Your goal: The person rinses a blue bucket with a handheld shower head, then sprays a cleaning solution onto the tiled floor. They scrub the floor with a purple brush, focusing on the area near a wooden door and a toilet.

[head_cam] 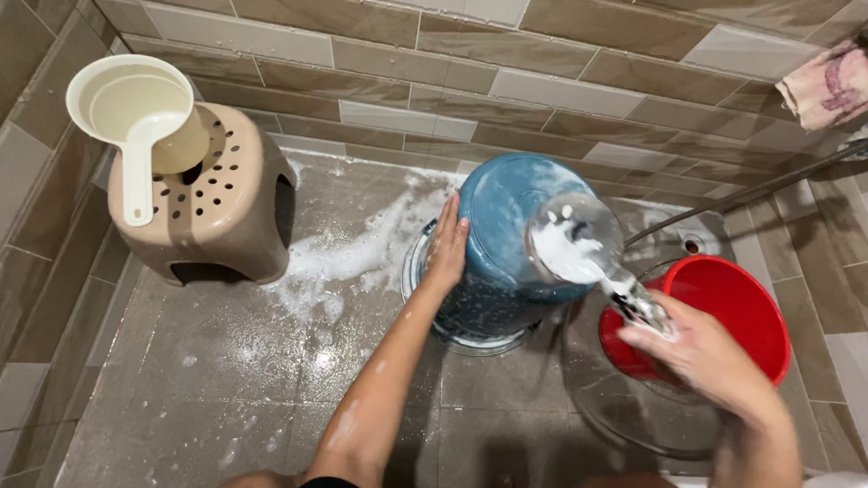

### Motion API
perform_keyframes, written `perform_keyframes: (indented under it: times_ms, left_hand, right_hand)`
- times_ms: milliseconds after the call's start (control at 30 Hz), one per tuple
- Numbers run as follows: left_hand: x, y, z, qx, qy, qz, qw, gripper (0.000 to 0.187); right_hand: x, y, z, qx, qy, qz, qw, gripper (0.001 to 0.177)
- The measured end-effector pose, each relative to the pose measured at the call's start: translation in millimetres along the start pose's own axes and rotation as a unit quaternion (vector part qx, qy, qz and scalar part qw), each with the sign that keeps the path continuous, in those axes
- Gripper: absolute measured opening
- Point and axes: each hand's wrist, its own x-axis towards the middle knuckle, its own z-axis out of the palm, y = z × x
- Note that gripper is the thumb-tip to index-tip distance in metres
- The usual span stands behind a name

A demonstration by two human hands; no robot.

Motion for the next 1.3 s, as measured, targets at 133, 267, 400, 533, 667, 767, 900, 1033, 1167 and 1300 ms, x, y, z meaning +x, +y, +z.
perform_keyframes:
  times_ms: [133,267,400,533,667,767,900,1033,1167,1300]
  left_hand:
    - [-4,5,0,0.003,0.019,-0.002,1.000,0.061]
    - [-4,4,6,0.056,0.071,0.053,0.994,0.056]
    - [-6,13,12,0.152,0.100,0.087,0.980,0.057]
    - [-4,60,6,0.321,0.011,0.017,0.947,0.070]
    - [-13,127,8,0.508,-0.111,-0.046,0.853,0.088]
    - [-26,157,28,0.566,-0.206,-0.045,0.797,0.091]
    - [-46,155,82,0.548,-0.193,0.020,0.813,0.088]
    - [-32,129,114,0.512,-0.177,0.123,0.831,0.079]
    - [36,100,104,0.457,-0.257,0.133,0.841,0.067]
    - [79,76,100,0.541,-0.100,0.046,0.834,0.075]
  right_hand:
    - [-22,-17,-21,-0.065,-0.003,0.068,0.996,0.061]
    - [-21,-28,-10,-0.029,0.017,0.007,0.999,0.061]
    - [-21,-30,0,-0.039,0.010,0.051,0.998,0.059]
    - [-31,-9,-21,-0.073,0.000,0.032,0.997,0.060]
    - [-33,5,-40,0.026,0.102,-0.001,0.994,0.045]
    - [-23,-2,-38,0.063,0.178,0.014,0.982,0.036]
    - [1,-23,-14,0.226,0.173,-0.043,0.958,0.031]
    - [3,-38,1,0.269,0.104,-0.058,0.956,0.030]
    - [-2,-34,-3,0.234,0.113,-0.055,0.964,0.028]
    - [-7,-22,-19,0.301,0.095,-0.088,0.945,0.026]
